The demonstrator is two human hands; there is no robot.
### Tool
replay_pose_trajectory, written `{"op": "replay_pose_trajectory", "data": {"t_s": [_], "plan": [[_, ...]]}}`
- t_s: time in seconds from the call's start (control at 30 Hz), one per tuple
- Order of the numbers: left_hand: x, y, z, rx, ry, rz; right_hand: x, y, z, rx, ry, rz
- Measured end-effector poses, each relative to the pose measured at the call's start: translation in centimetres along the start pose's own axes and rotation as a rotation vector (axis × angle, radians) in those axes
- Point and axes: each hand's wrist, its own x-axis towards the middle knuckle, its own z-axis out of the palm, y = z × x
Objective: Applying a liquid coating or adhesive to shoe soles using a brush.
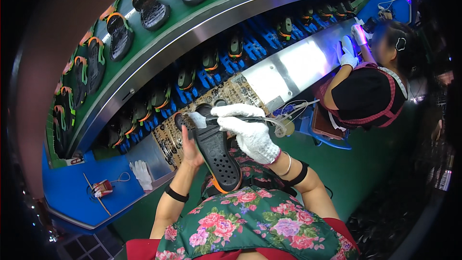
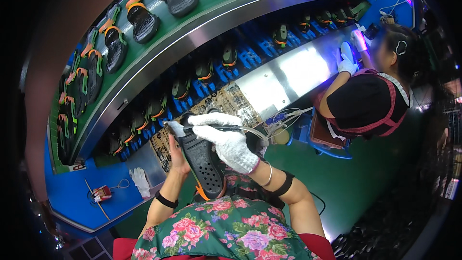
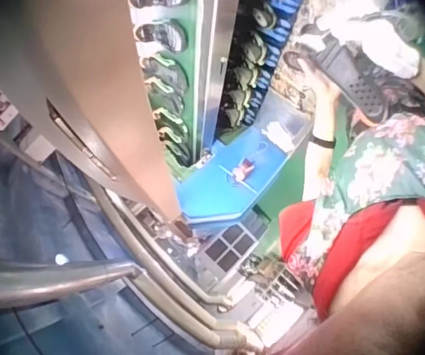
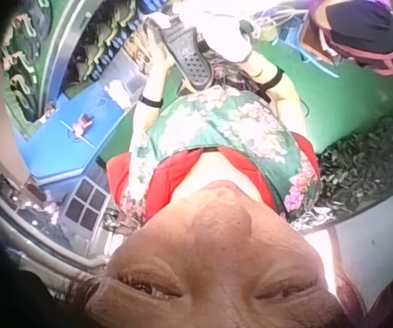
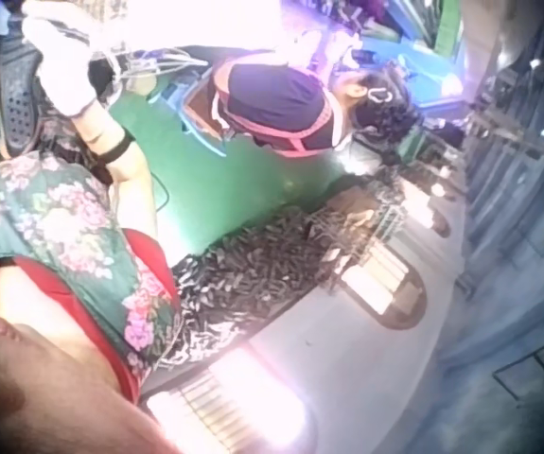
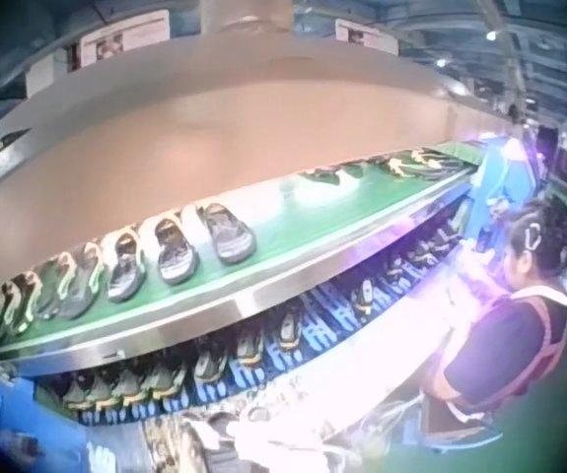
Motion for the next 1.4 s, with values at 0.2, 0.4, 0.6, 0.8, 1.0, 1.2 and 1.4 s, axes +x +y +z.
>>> {"op": "replay_pose_trajectory", "data": {"t_s": [0.2, 0.4, 0.6, 0.8, 1.0, 1.2, 1.4], "plan": [[-2.5, -4.0, 2.0, -0.232, -0.219, -0.154, -1.0, -0.1, 0.7, -0.136, 0.088, -0.015], [-1.4, -1.3, 4.5, -0.195, -0.230, -0.012, -2.2, -0.2, 1.6, -0.410, 0.027, -0.086], [-1.5, -0.7, 8.5, -0.172, -0.014, 0.177, -2.3, -1.0, 2.3, -0.806, -0.092, -0.545], [-1.9, -0.8, 9.4, -0.341, -0.261, 0.160, -2.0, -2.7, 2.9, -0.958, -0.113, -0.722], [-1.8, -1.2, 10.1, -0.316, -0.381, 0.213, -1.4, -3.8, 3.4, -1.105, -0.107, -0.895], [-1.8, -2.7, 11.5, 0.141, -0.037, 0.288, -1.5, -4.5, 3.2, -1.371, -0.077, -1.076], [-0.1, -3.1, 9.8, -0.334, -0.425, 0.172, -2.7, -2.9, 2.3, -1.221, -0.304, -0.864]]}}
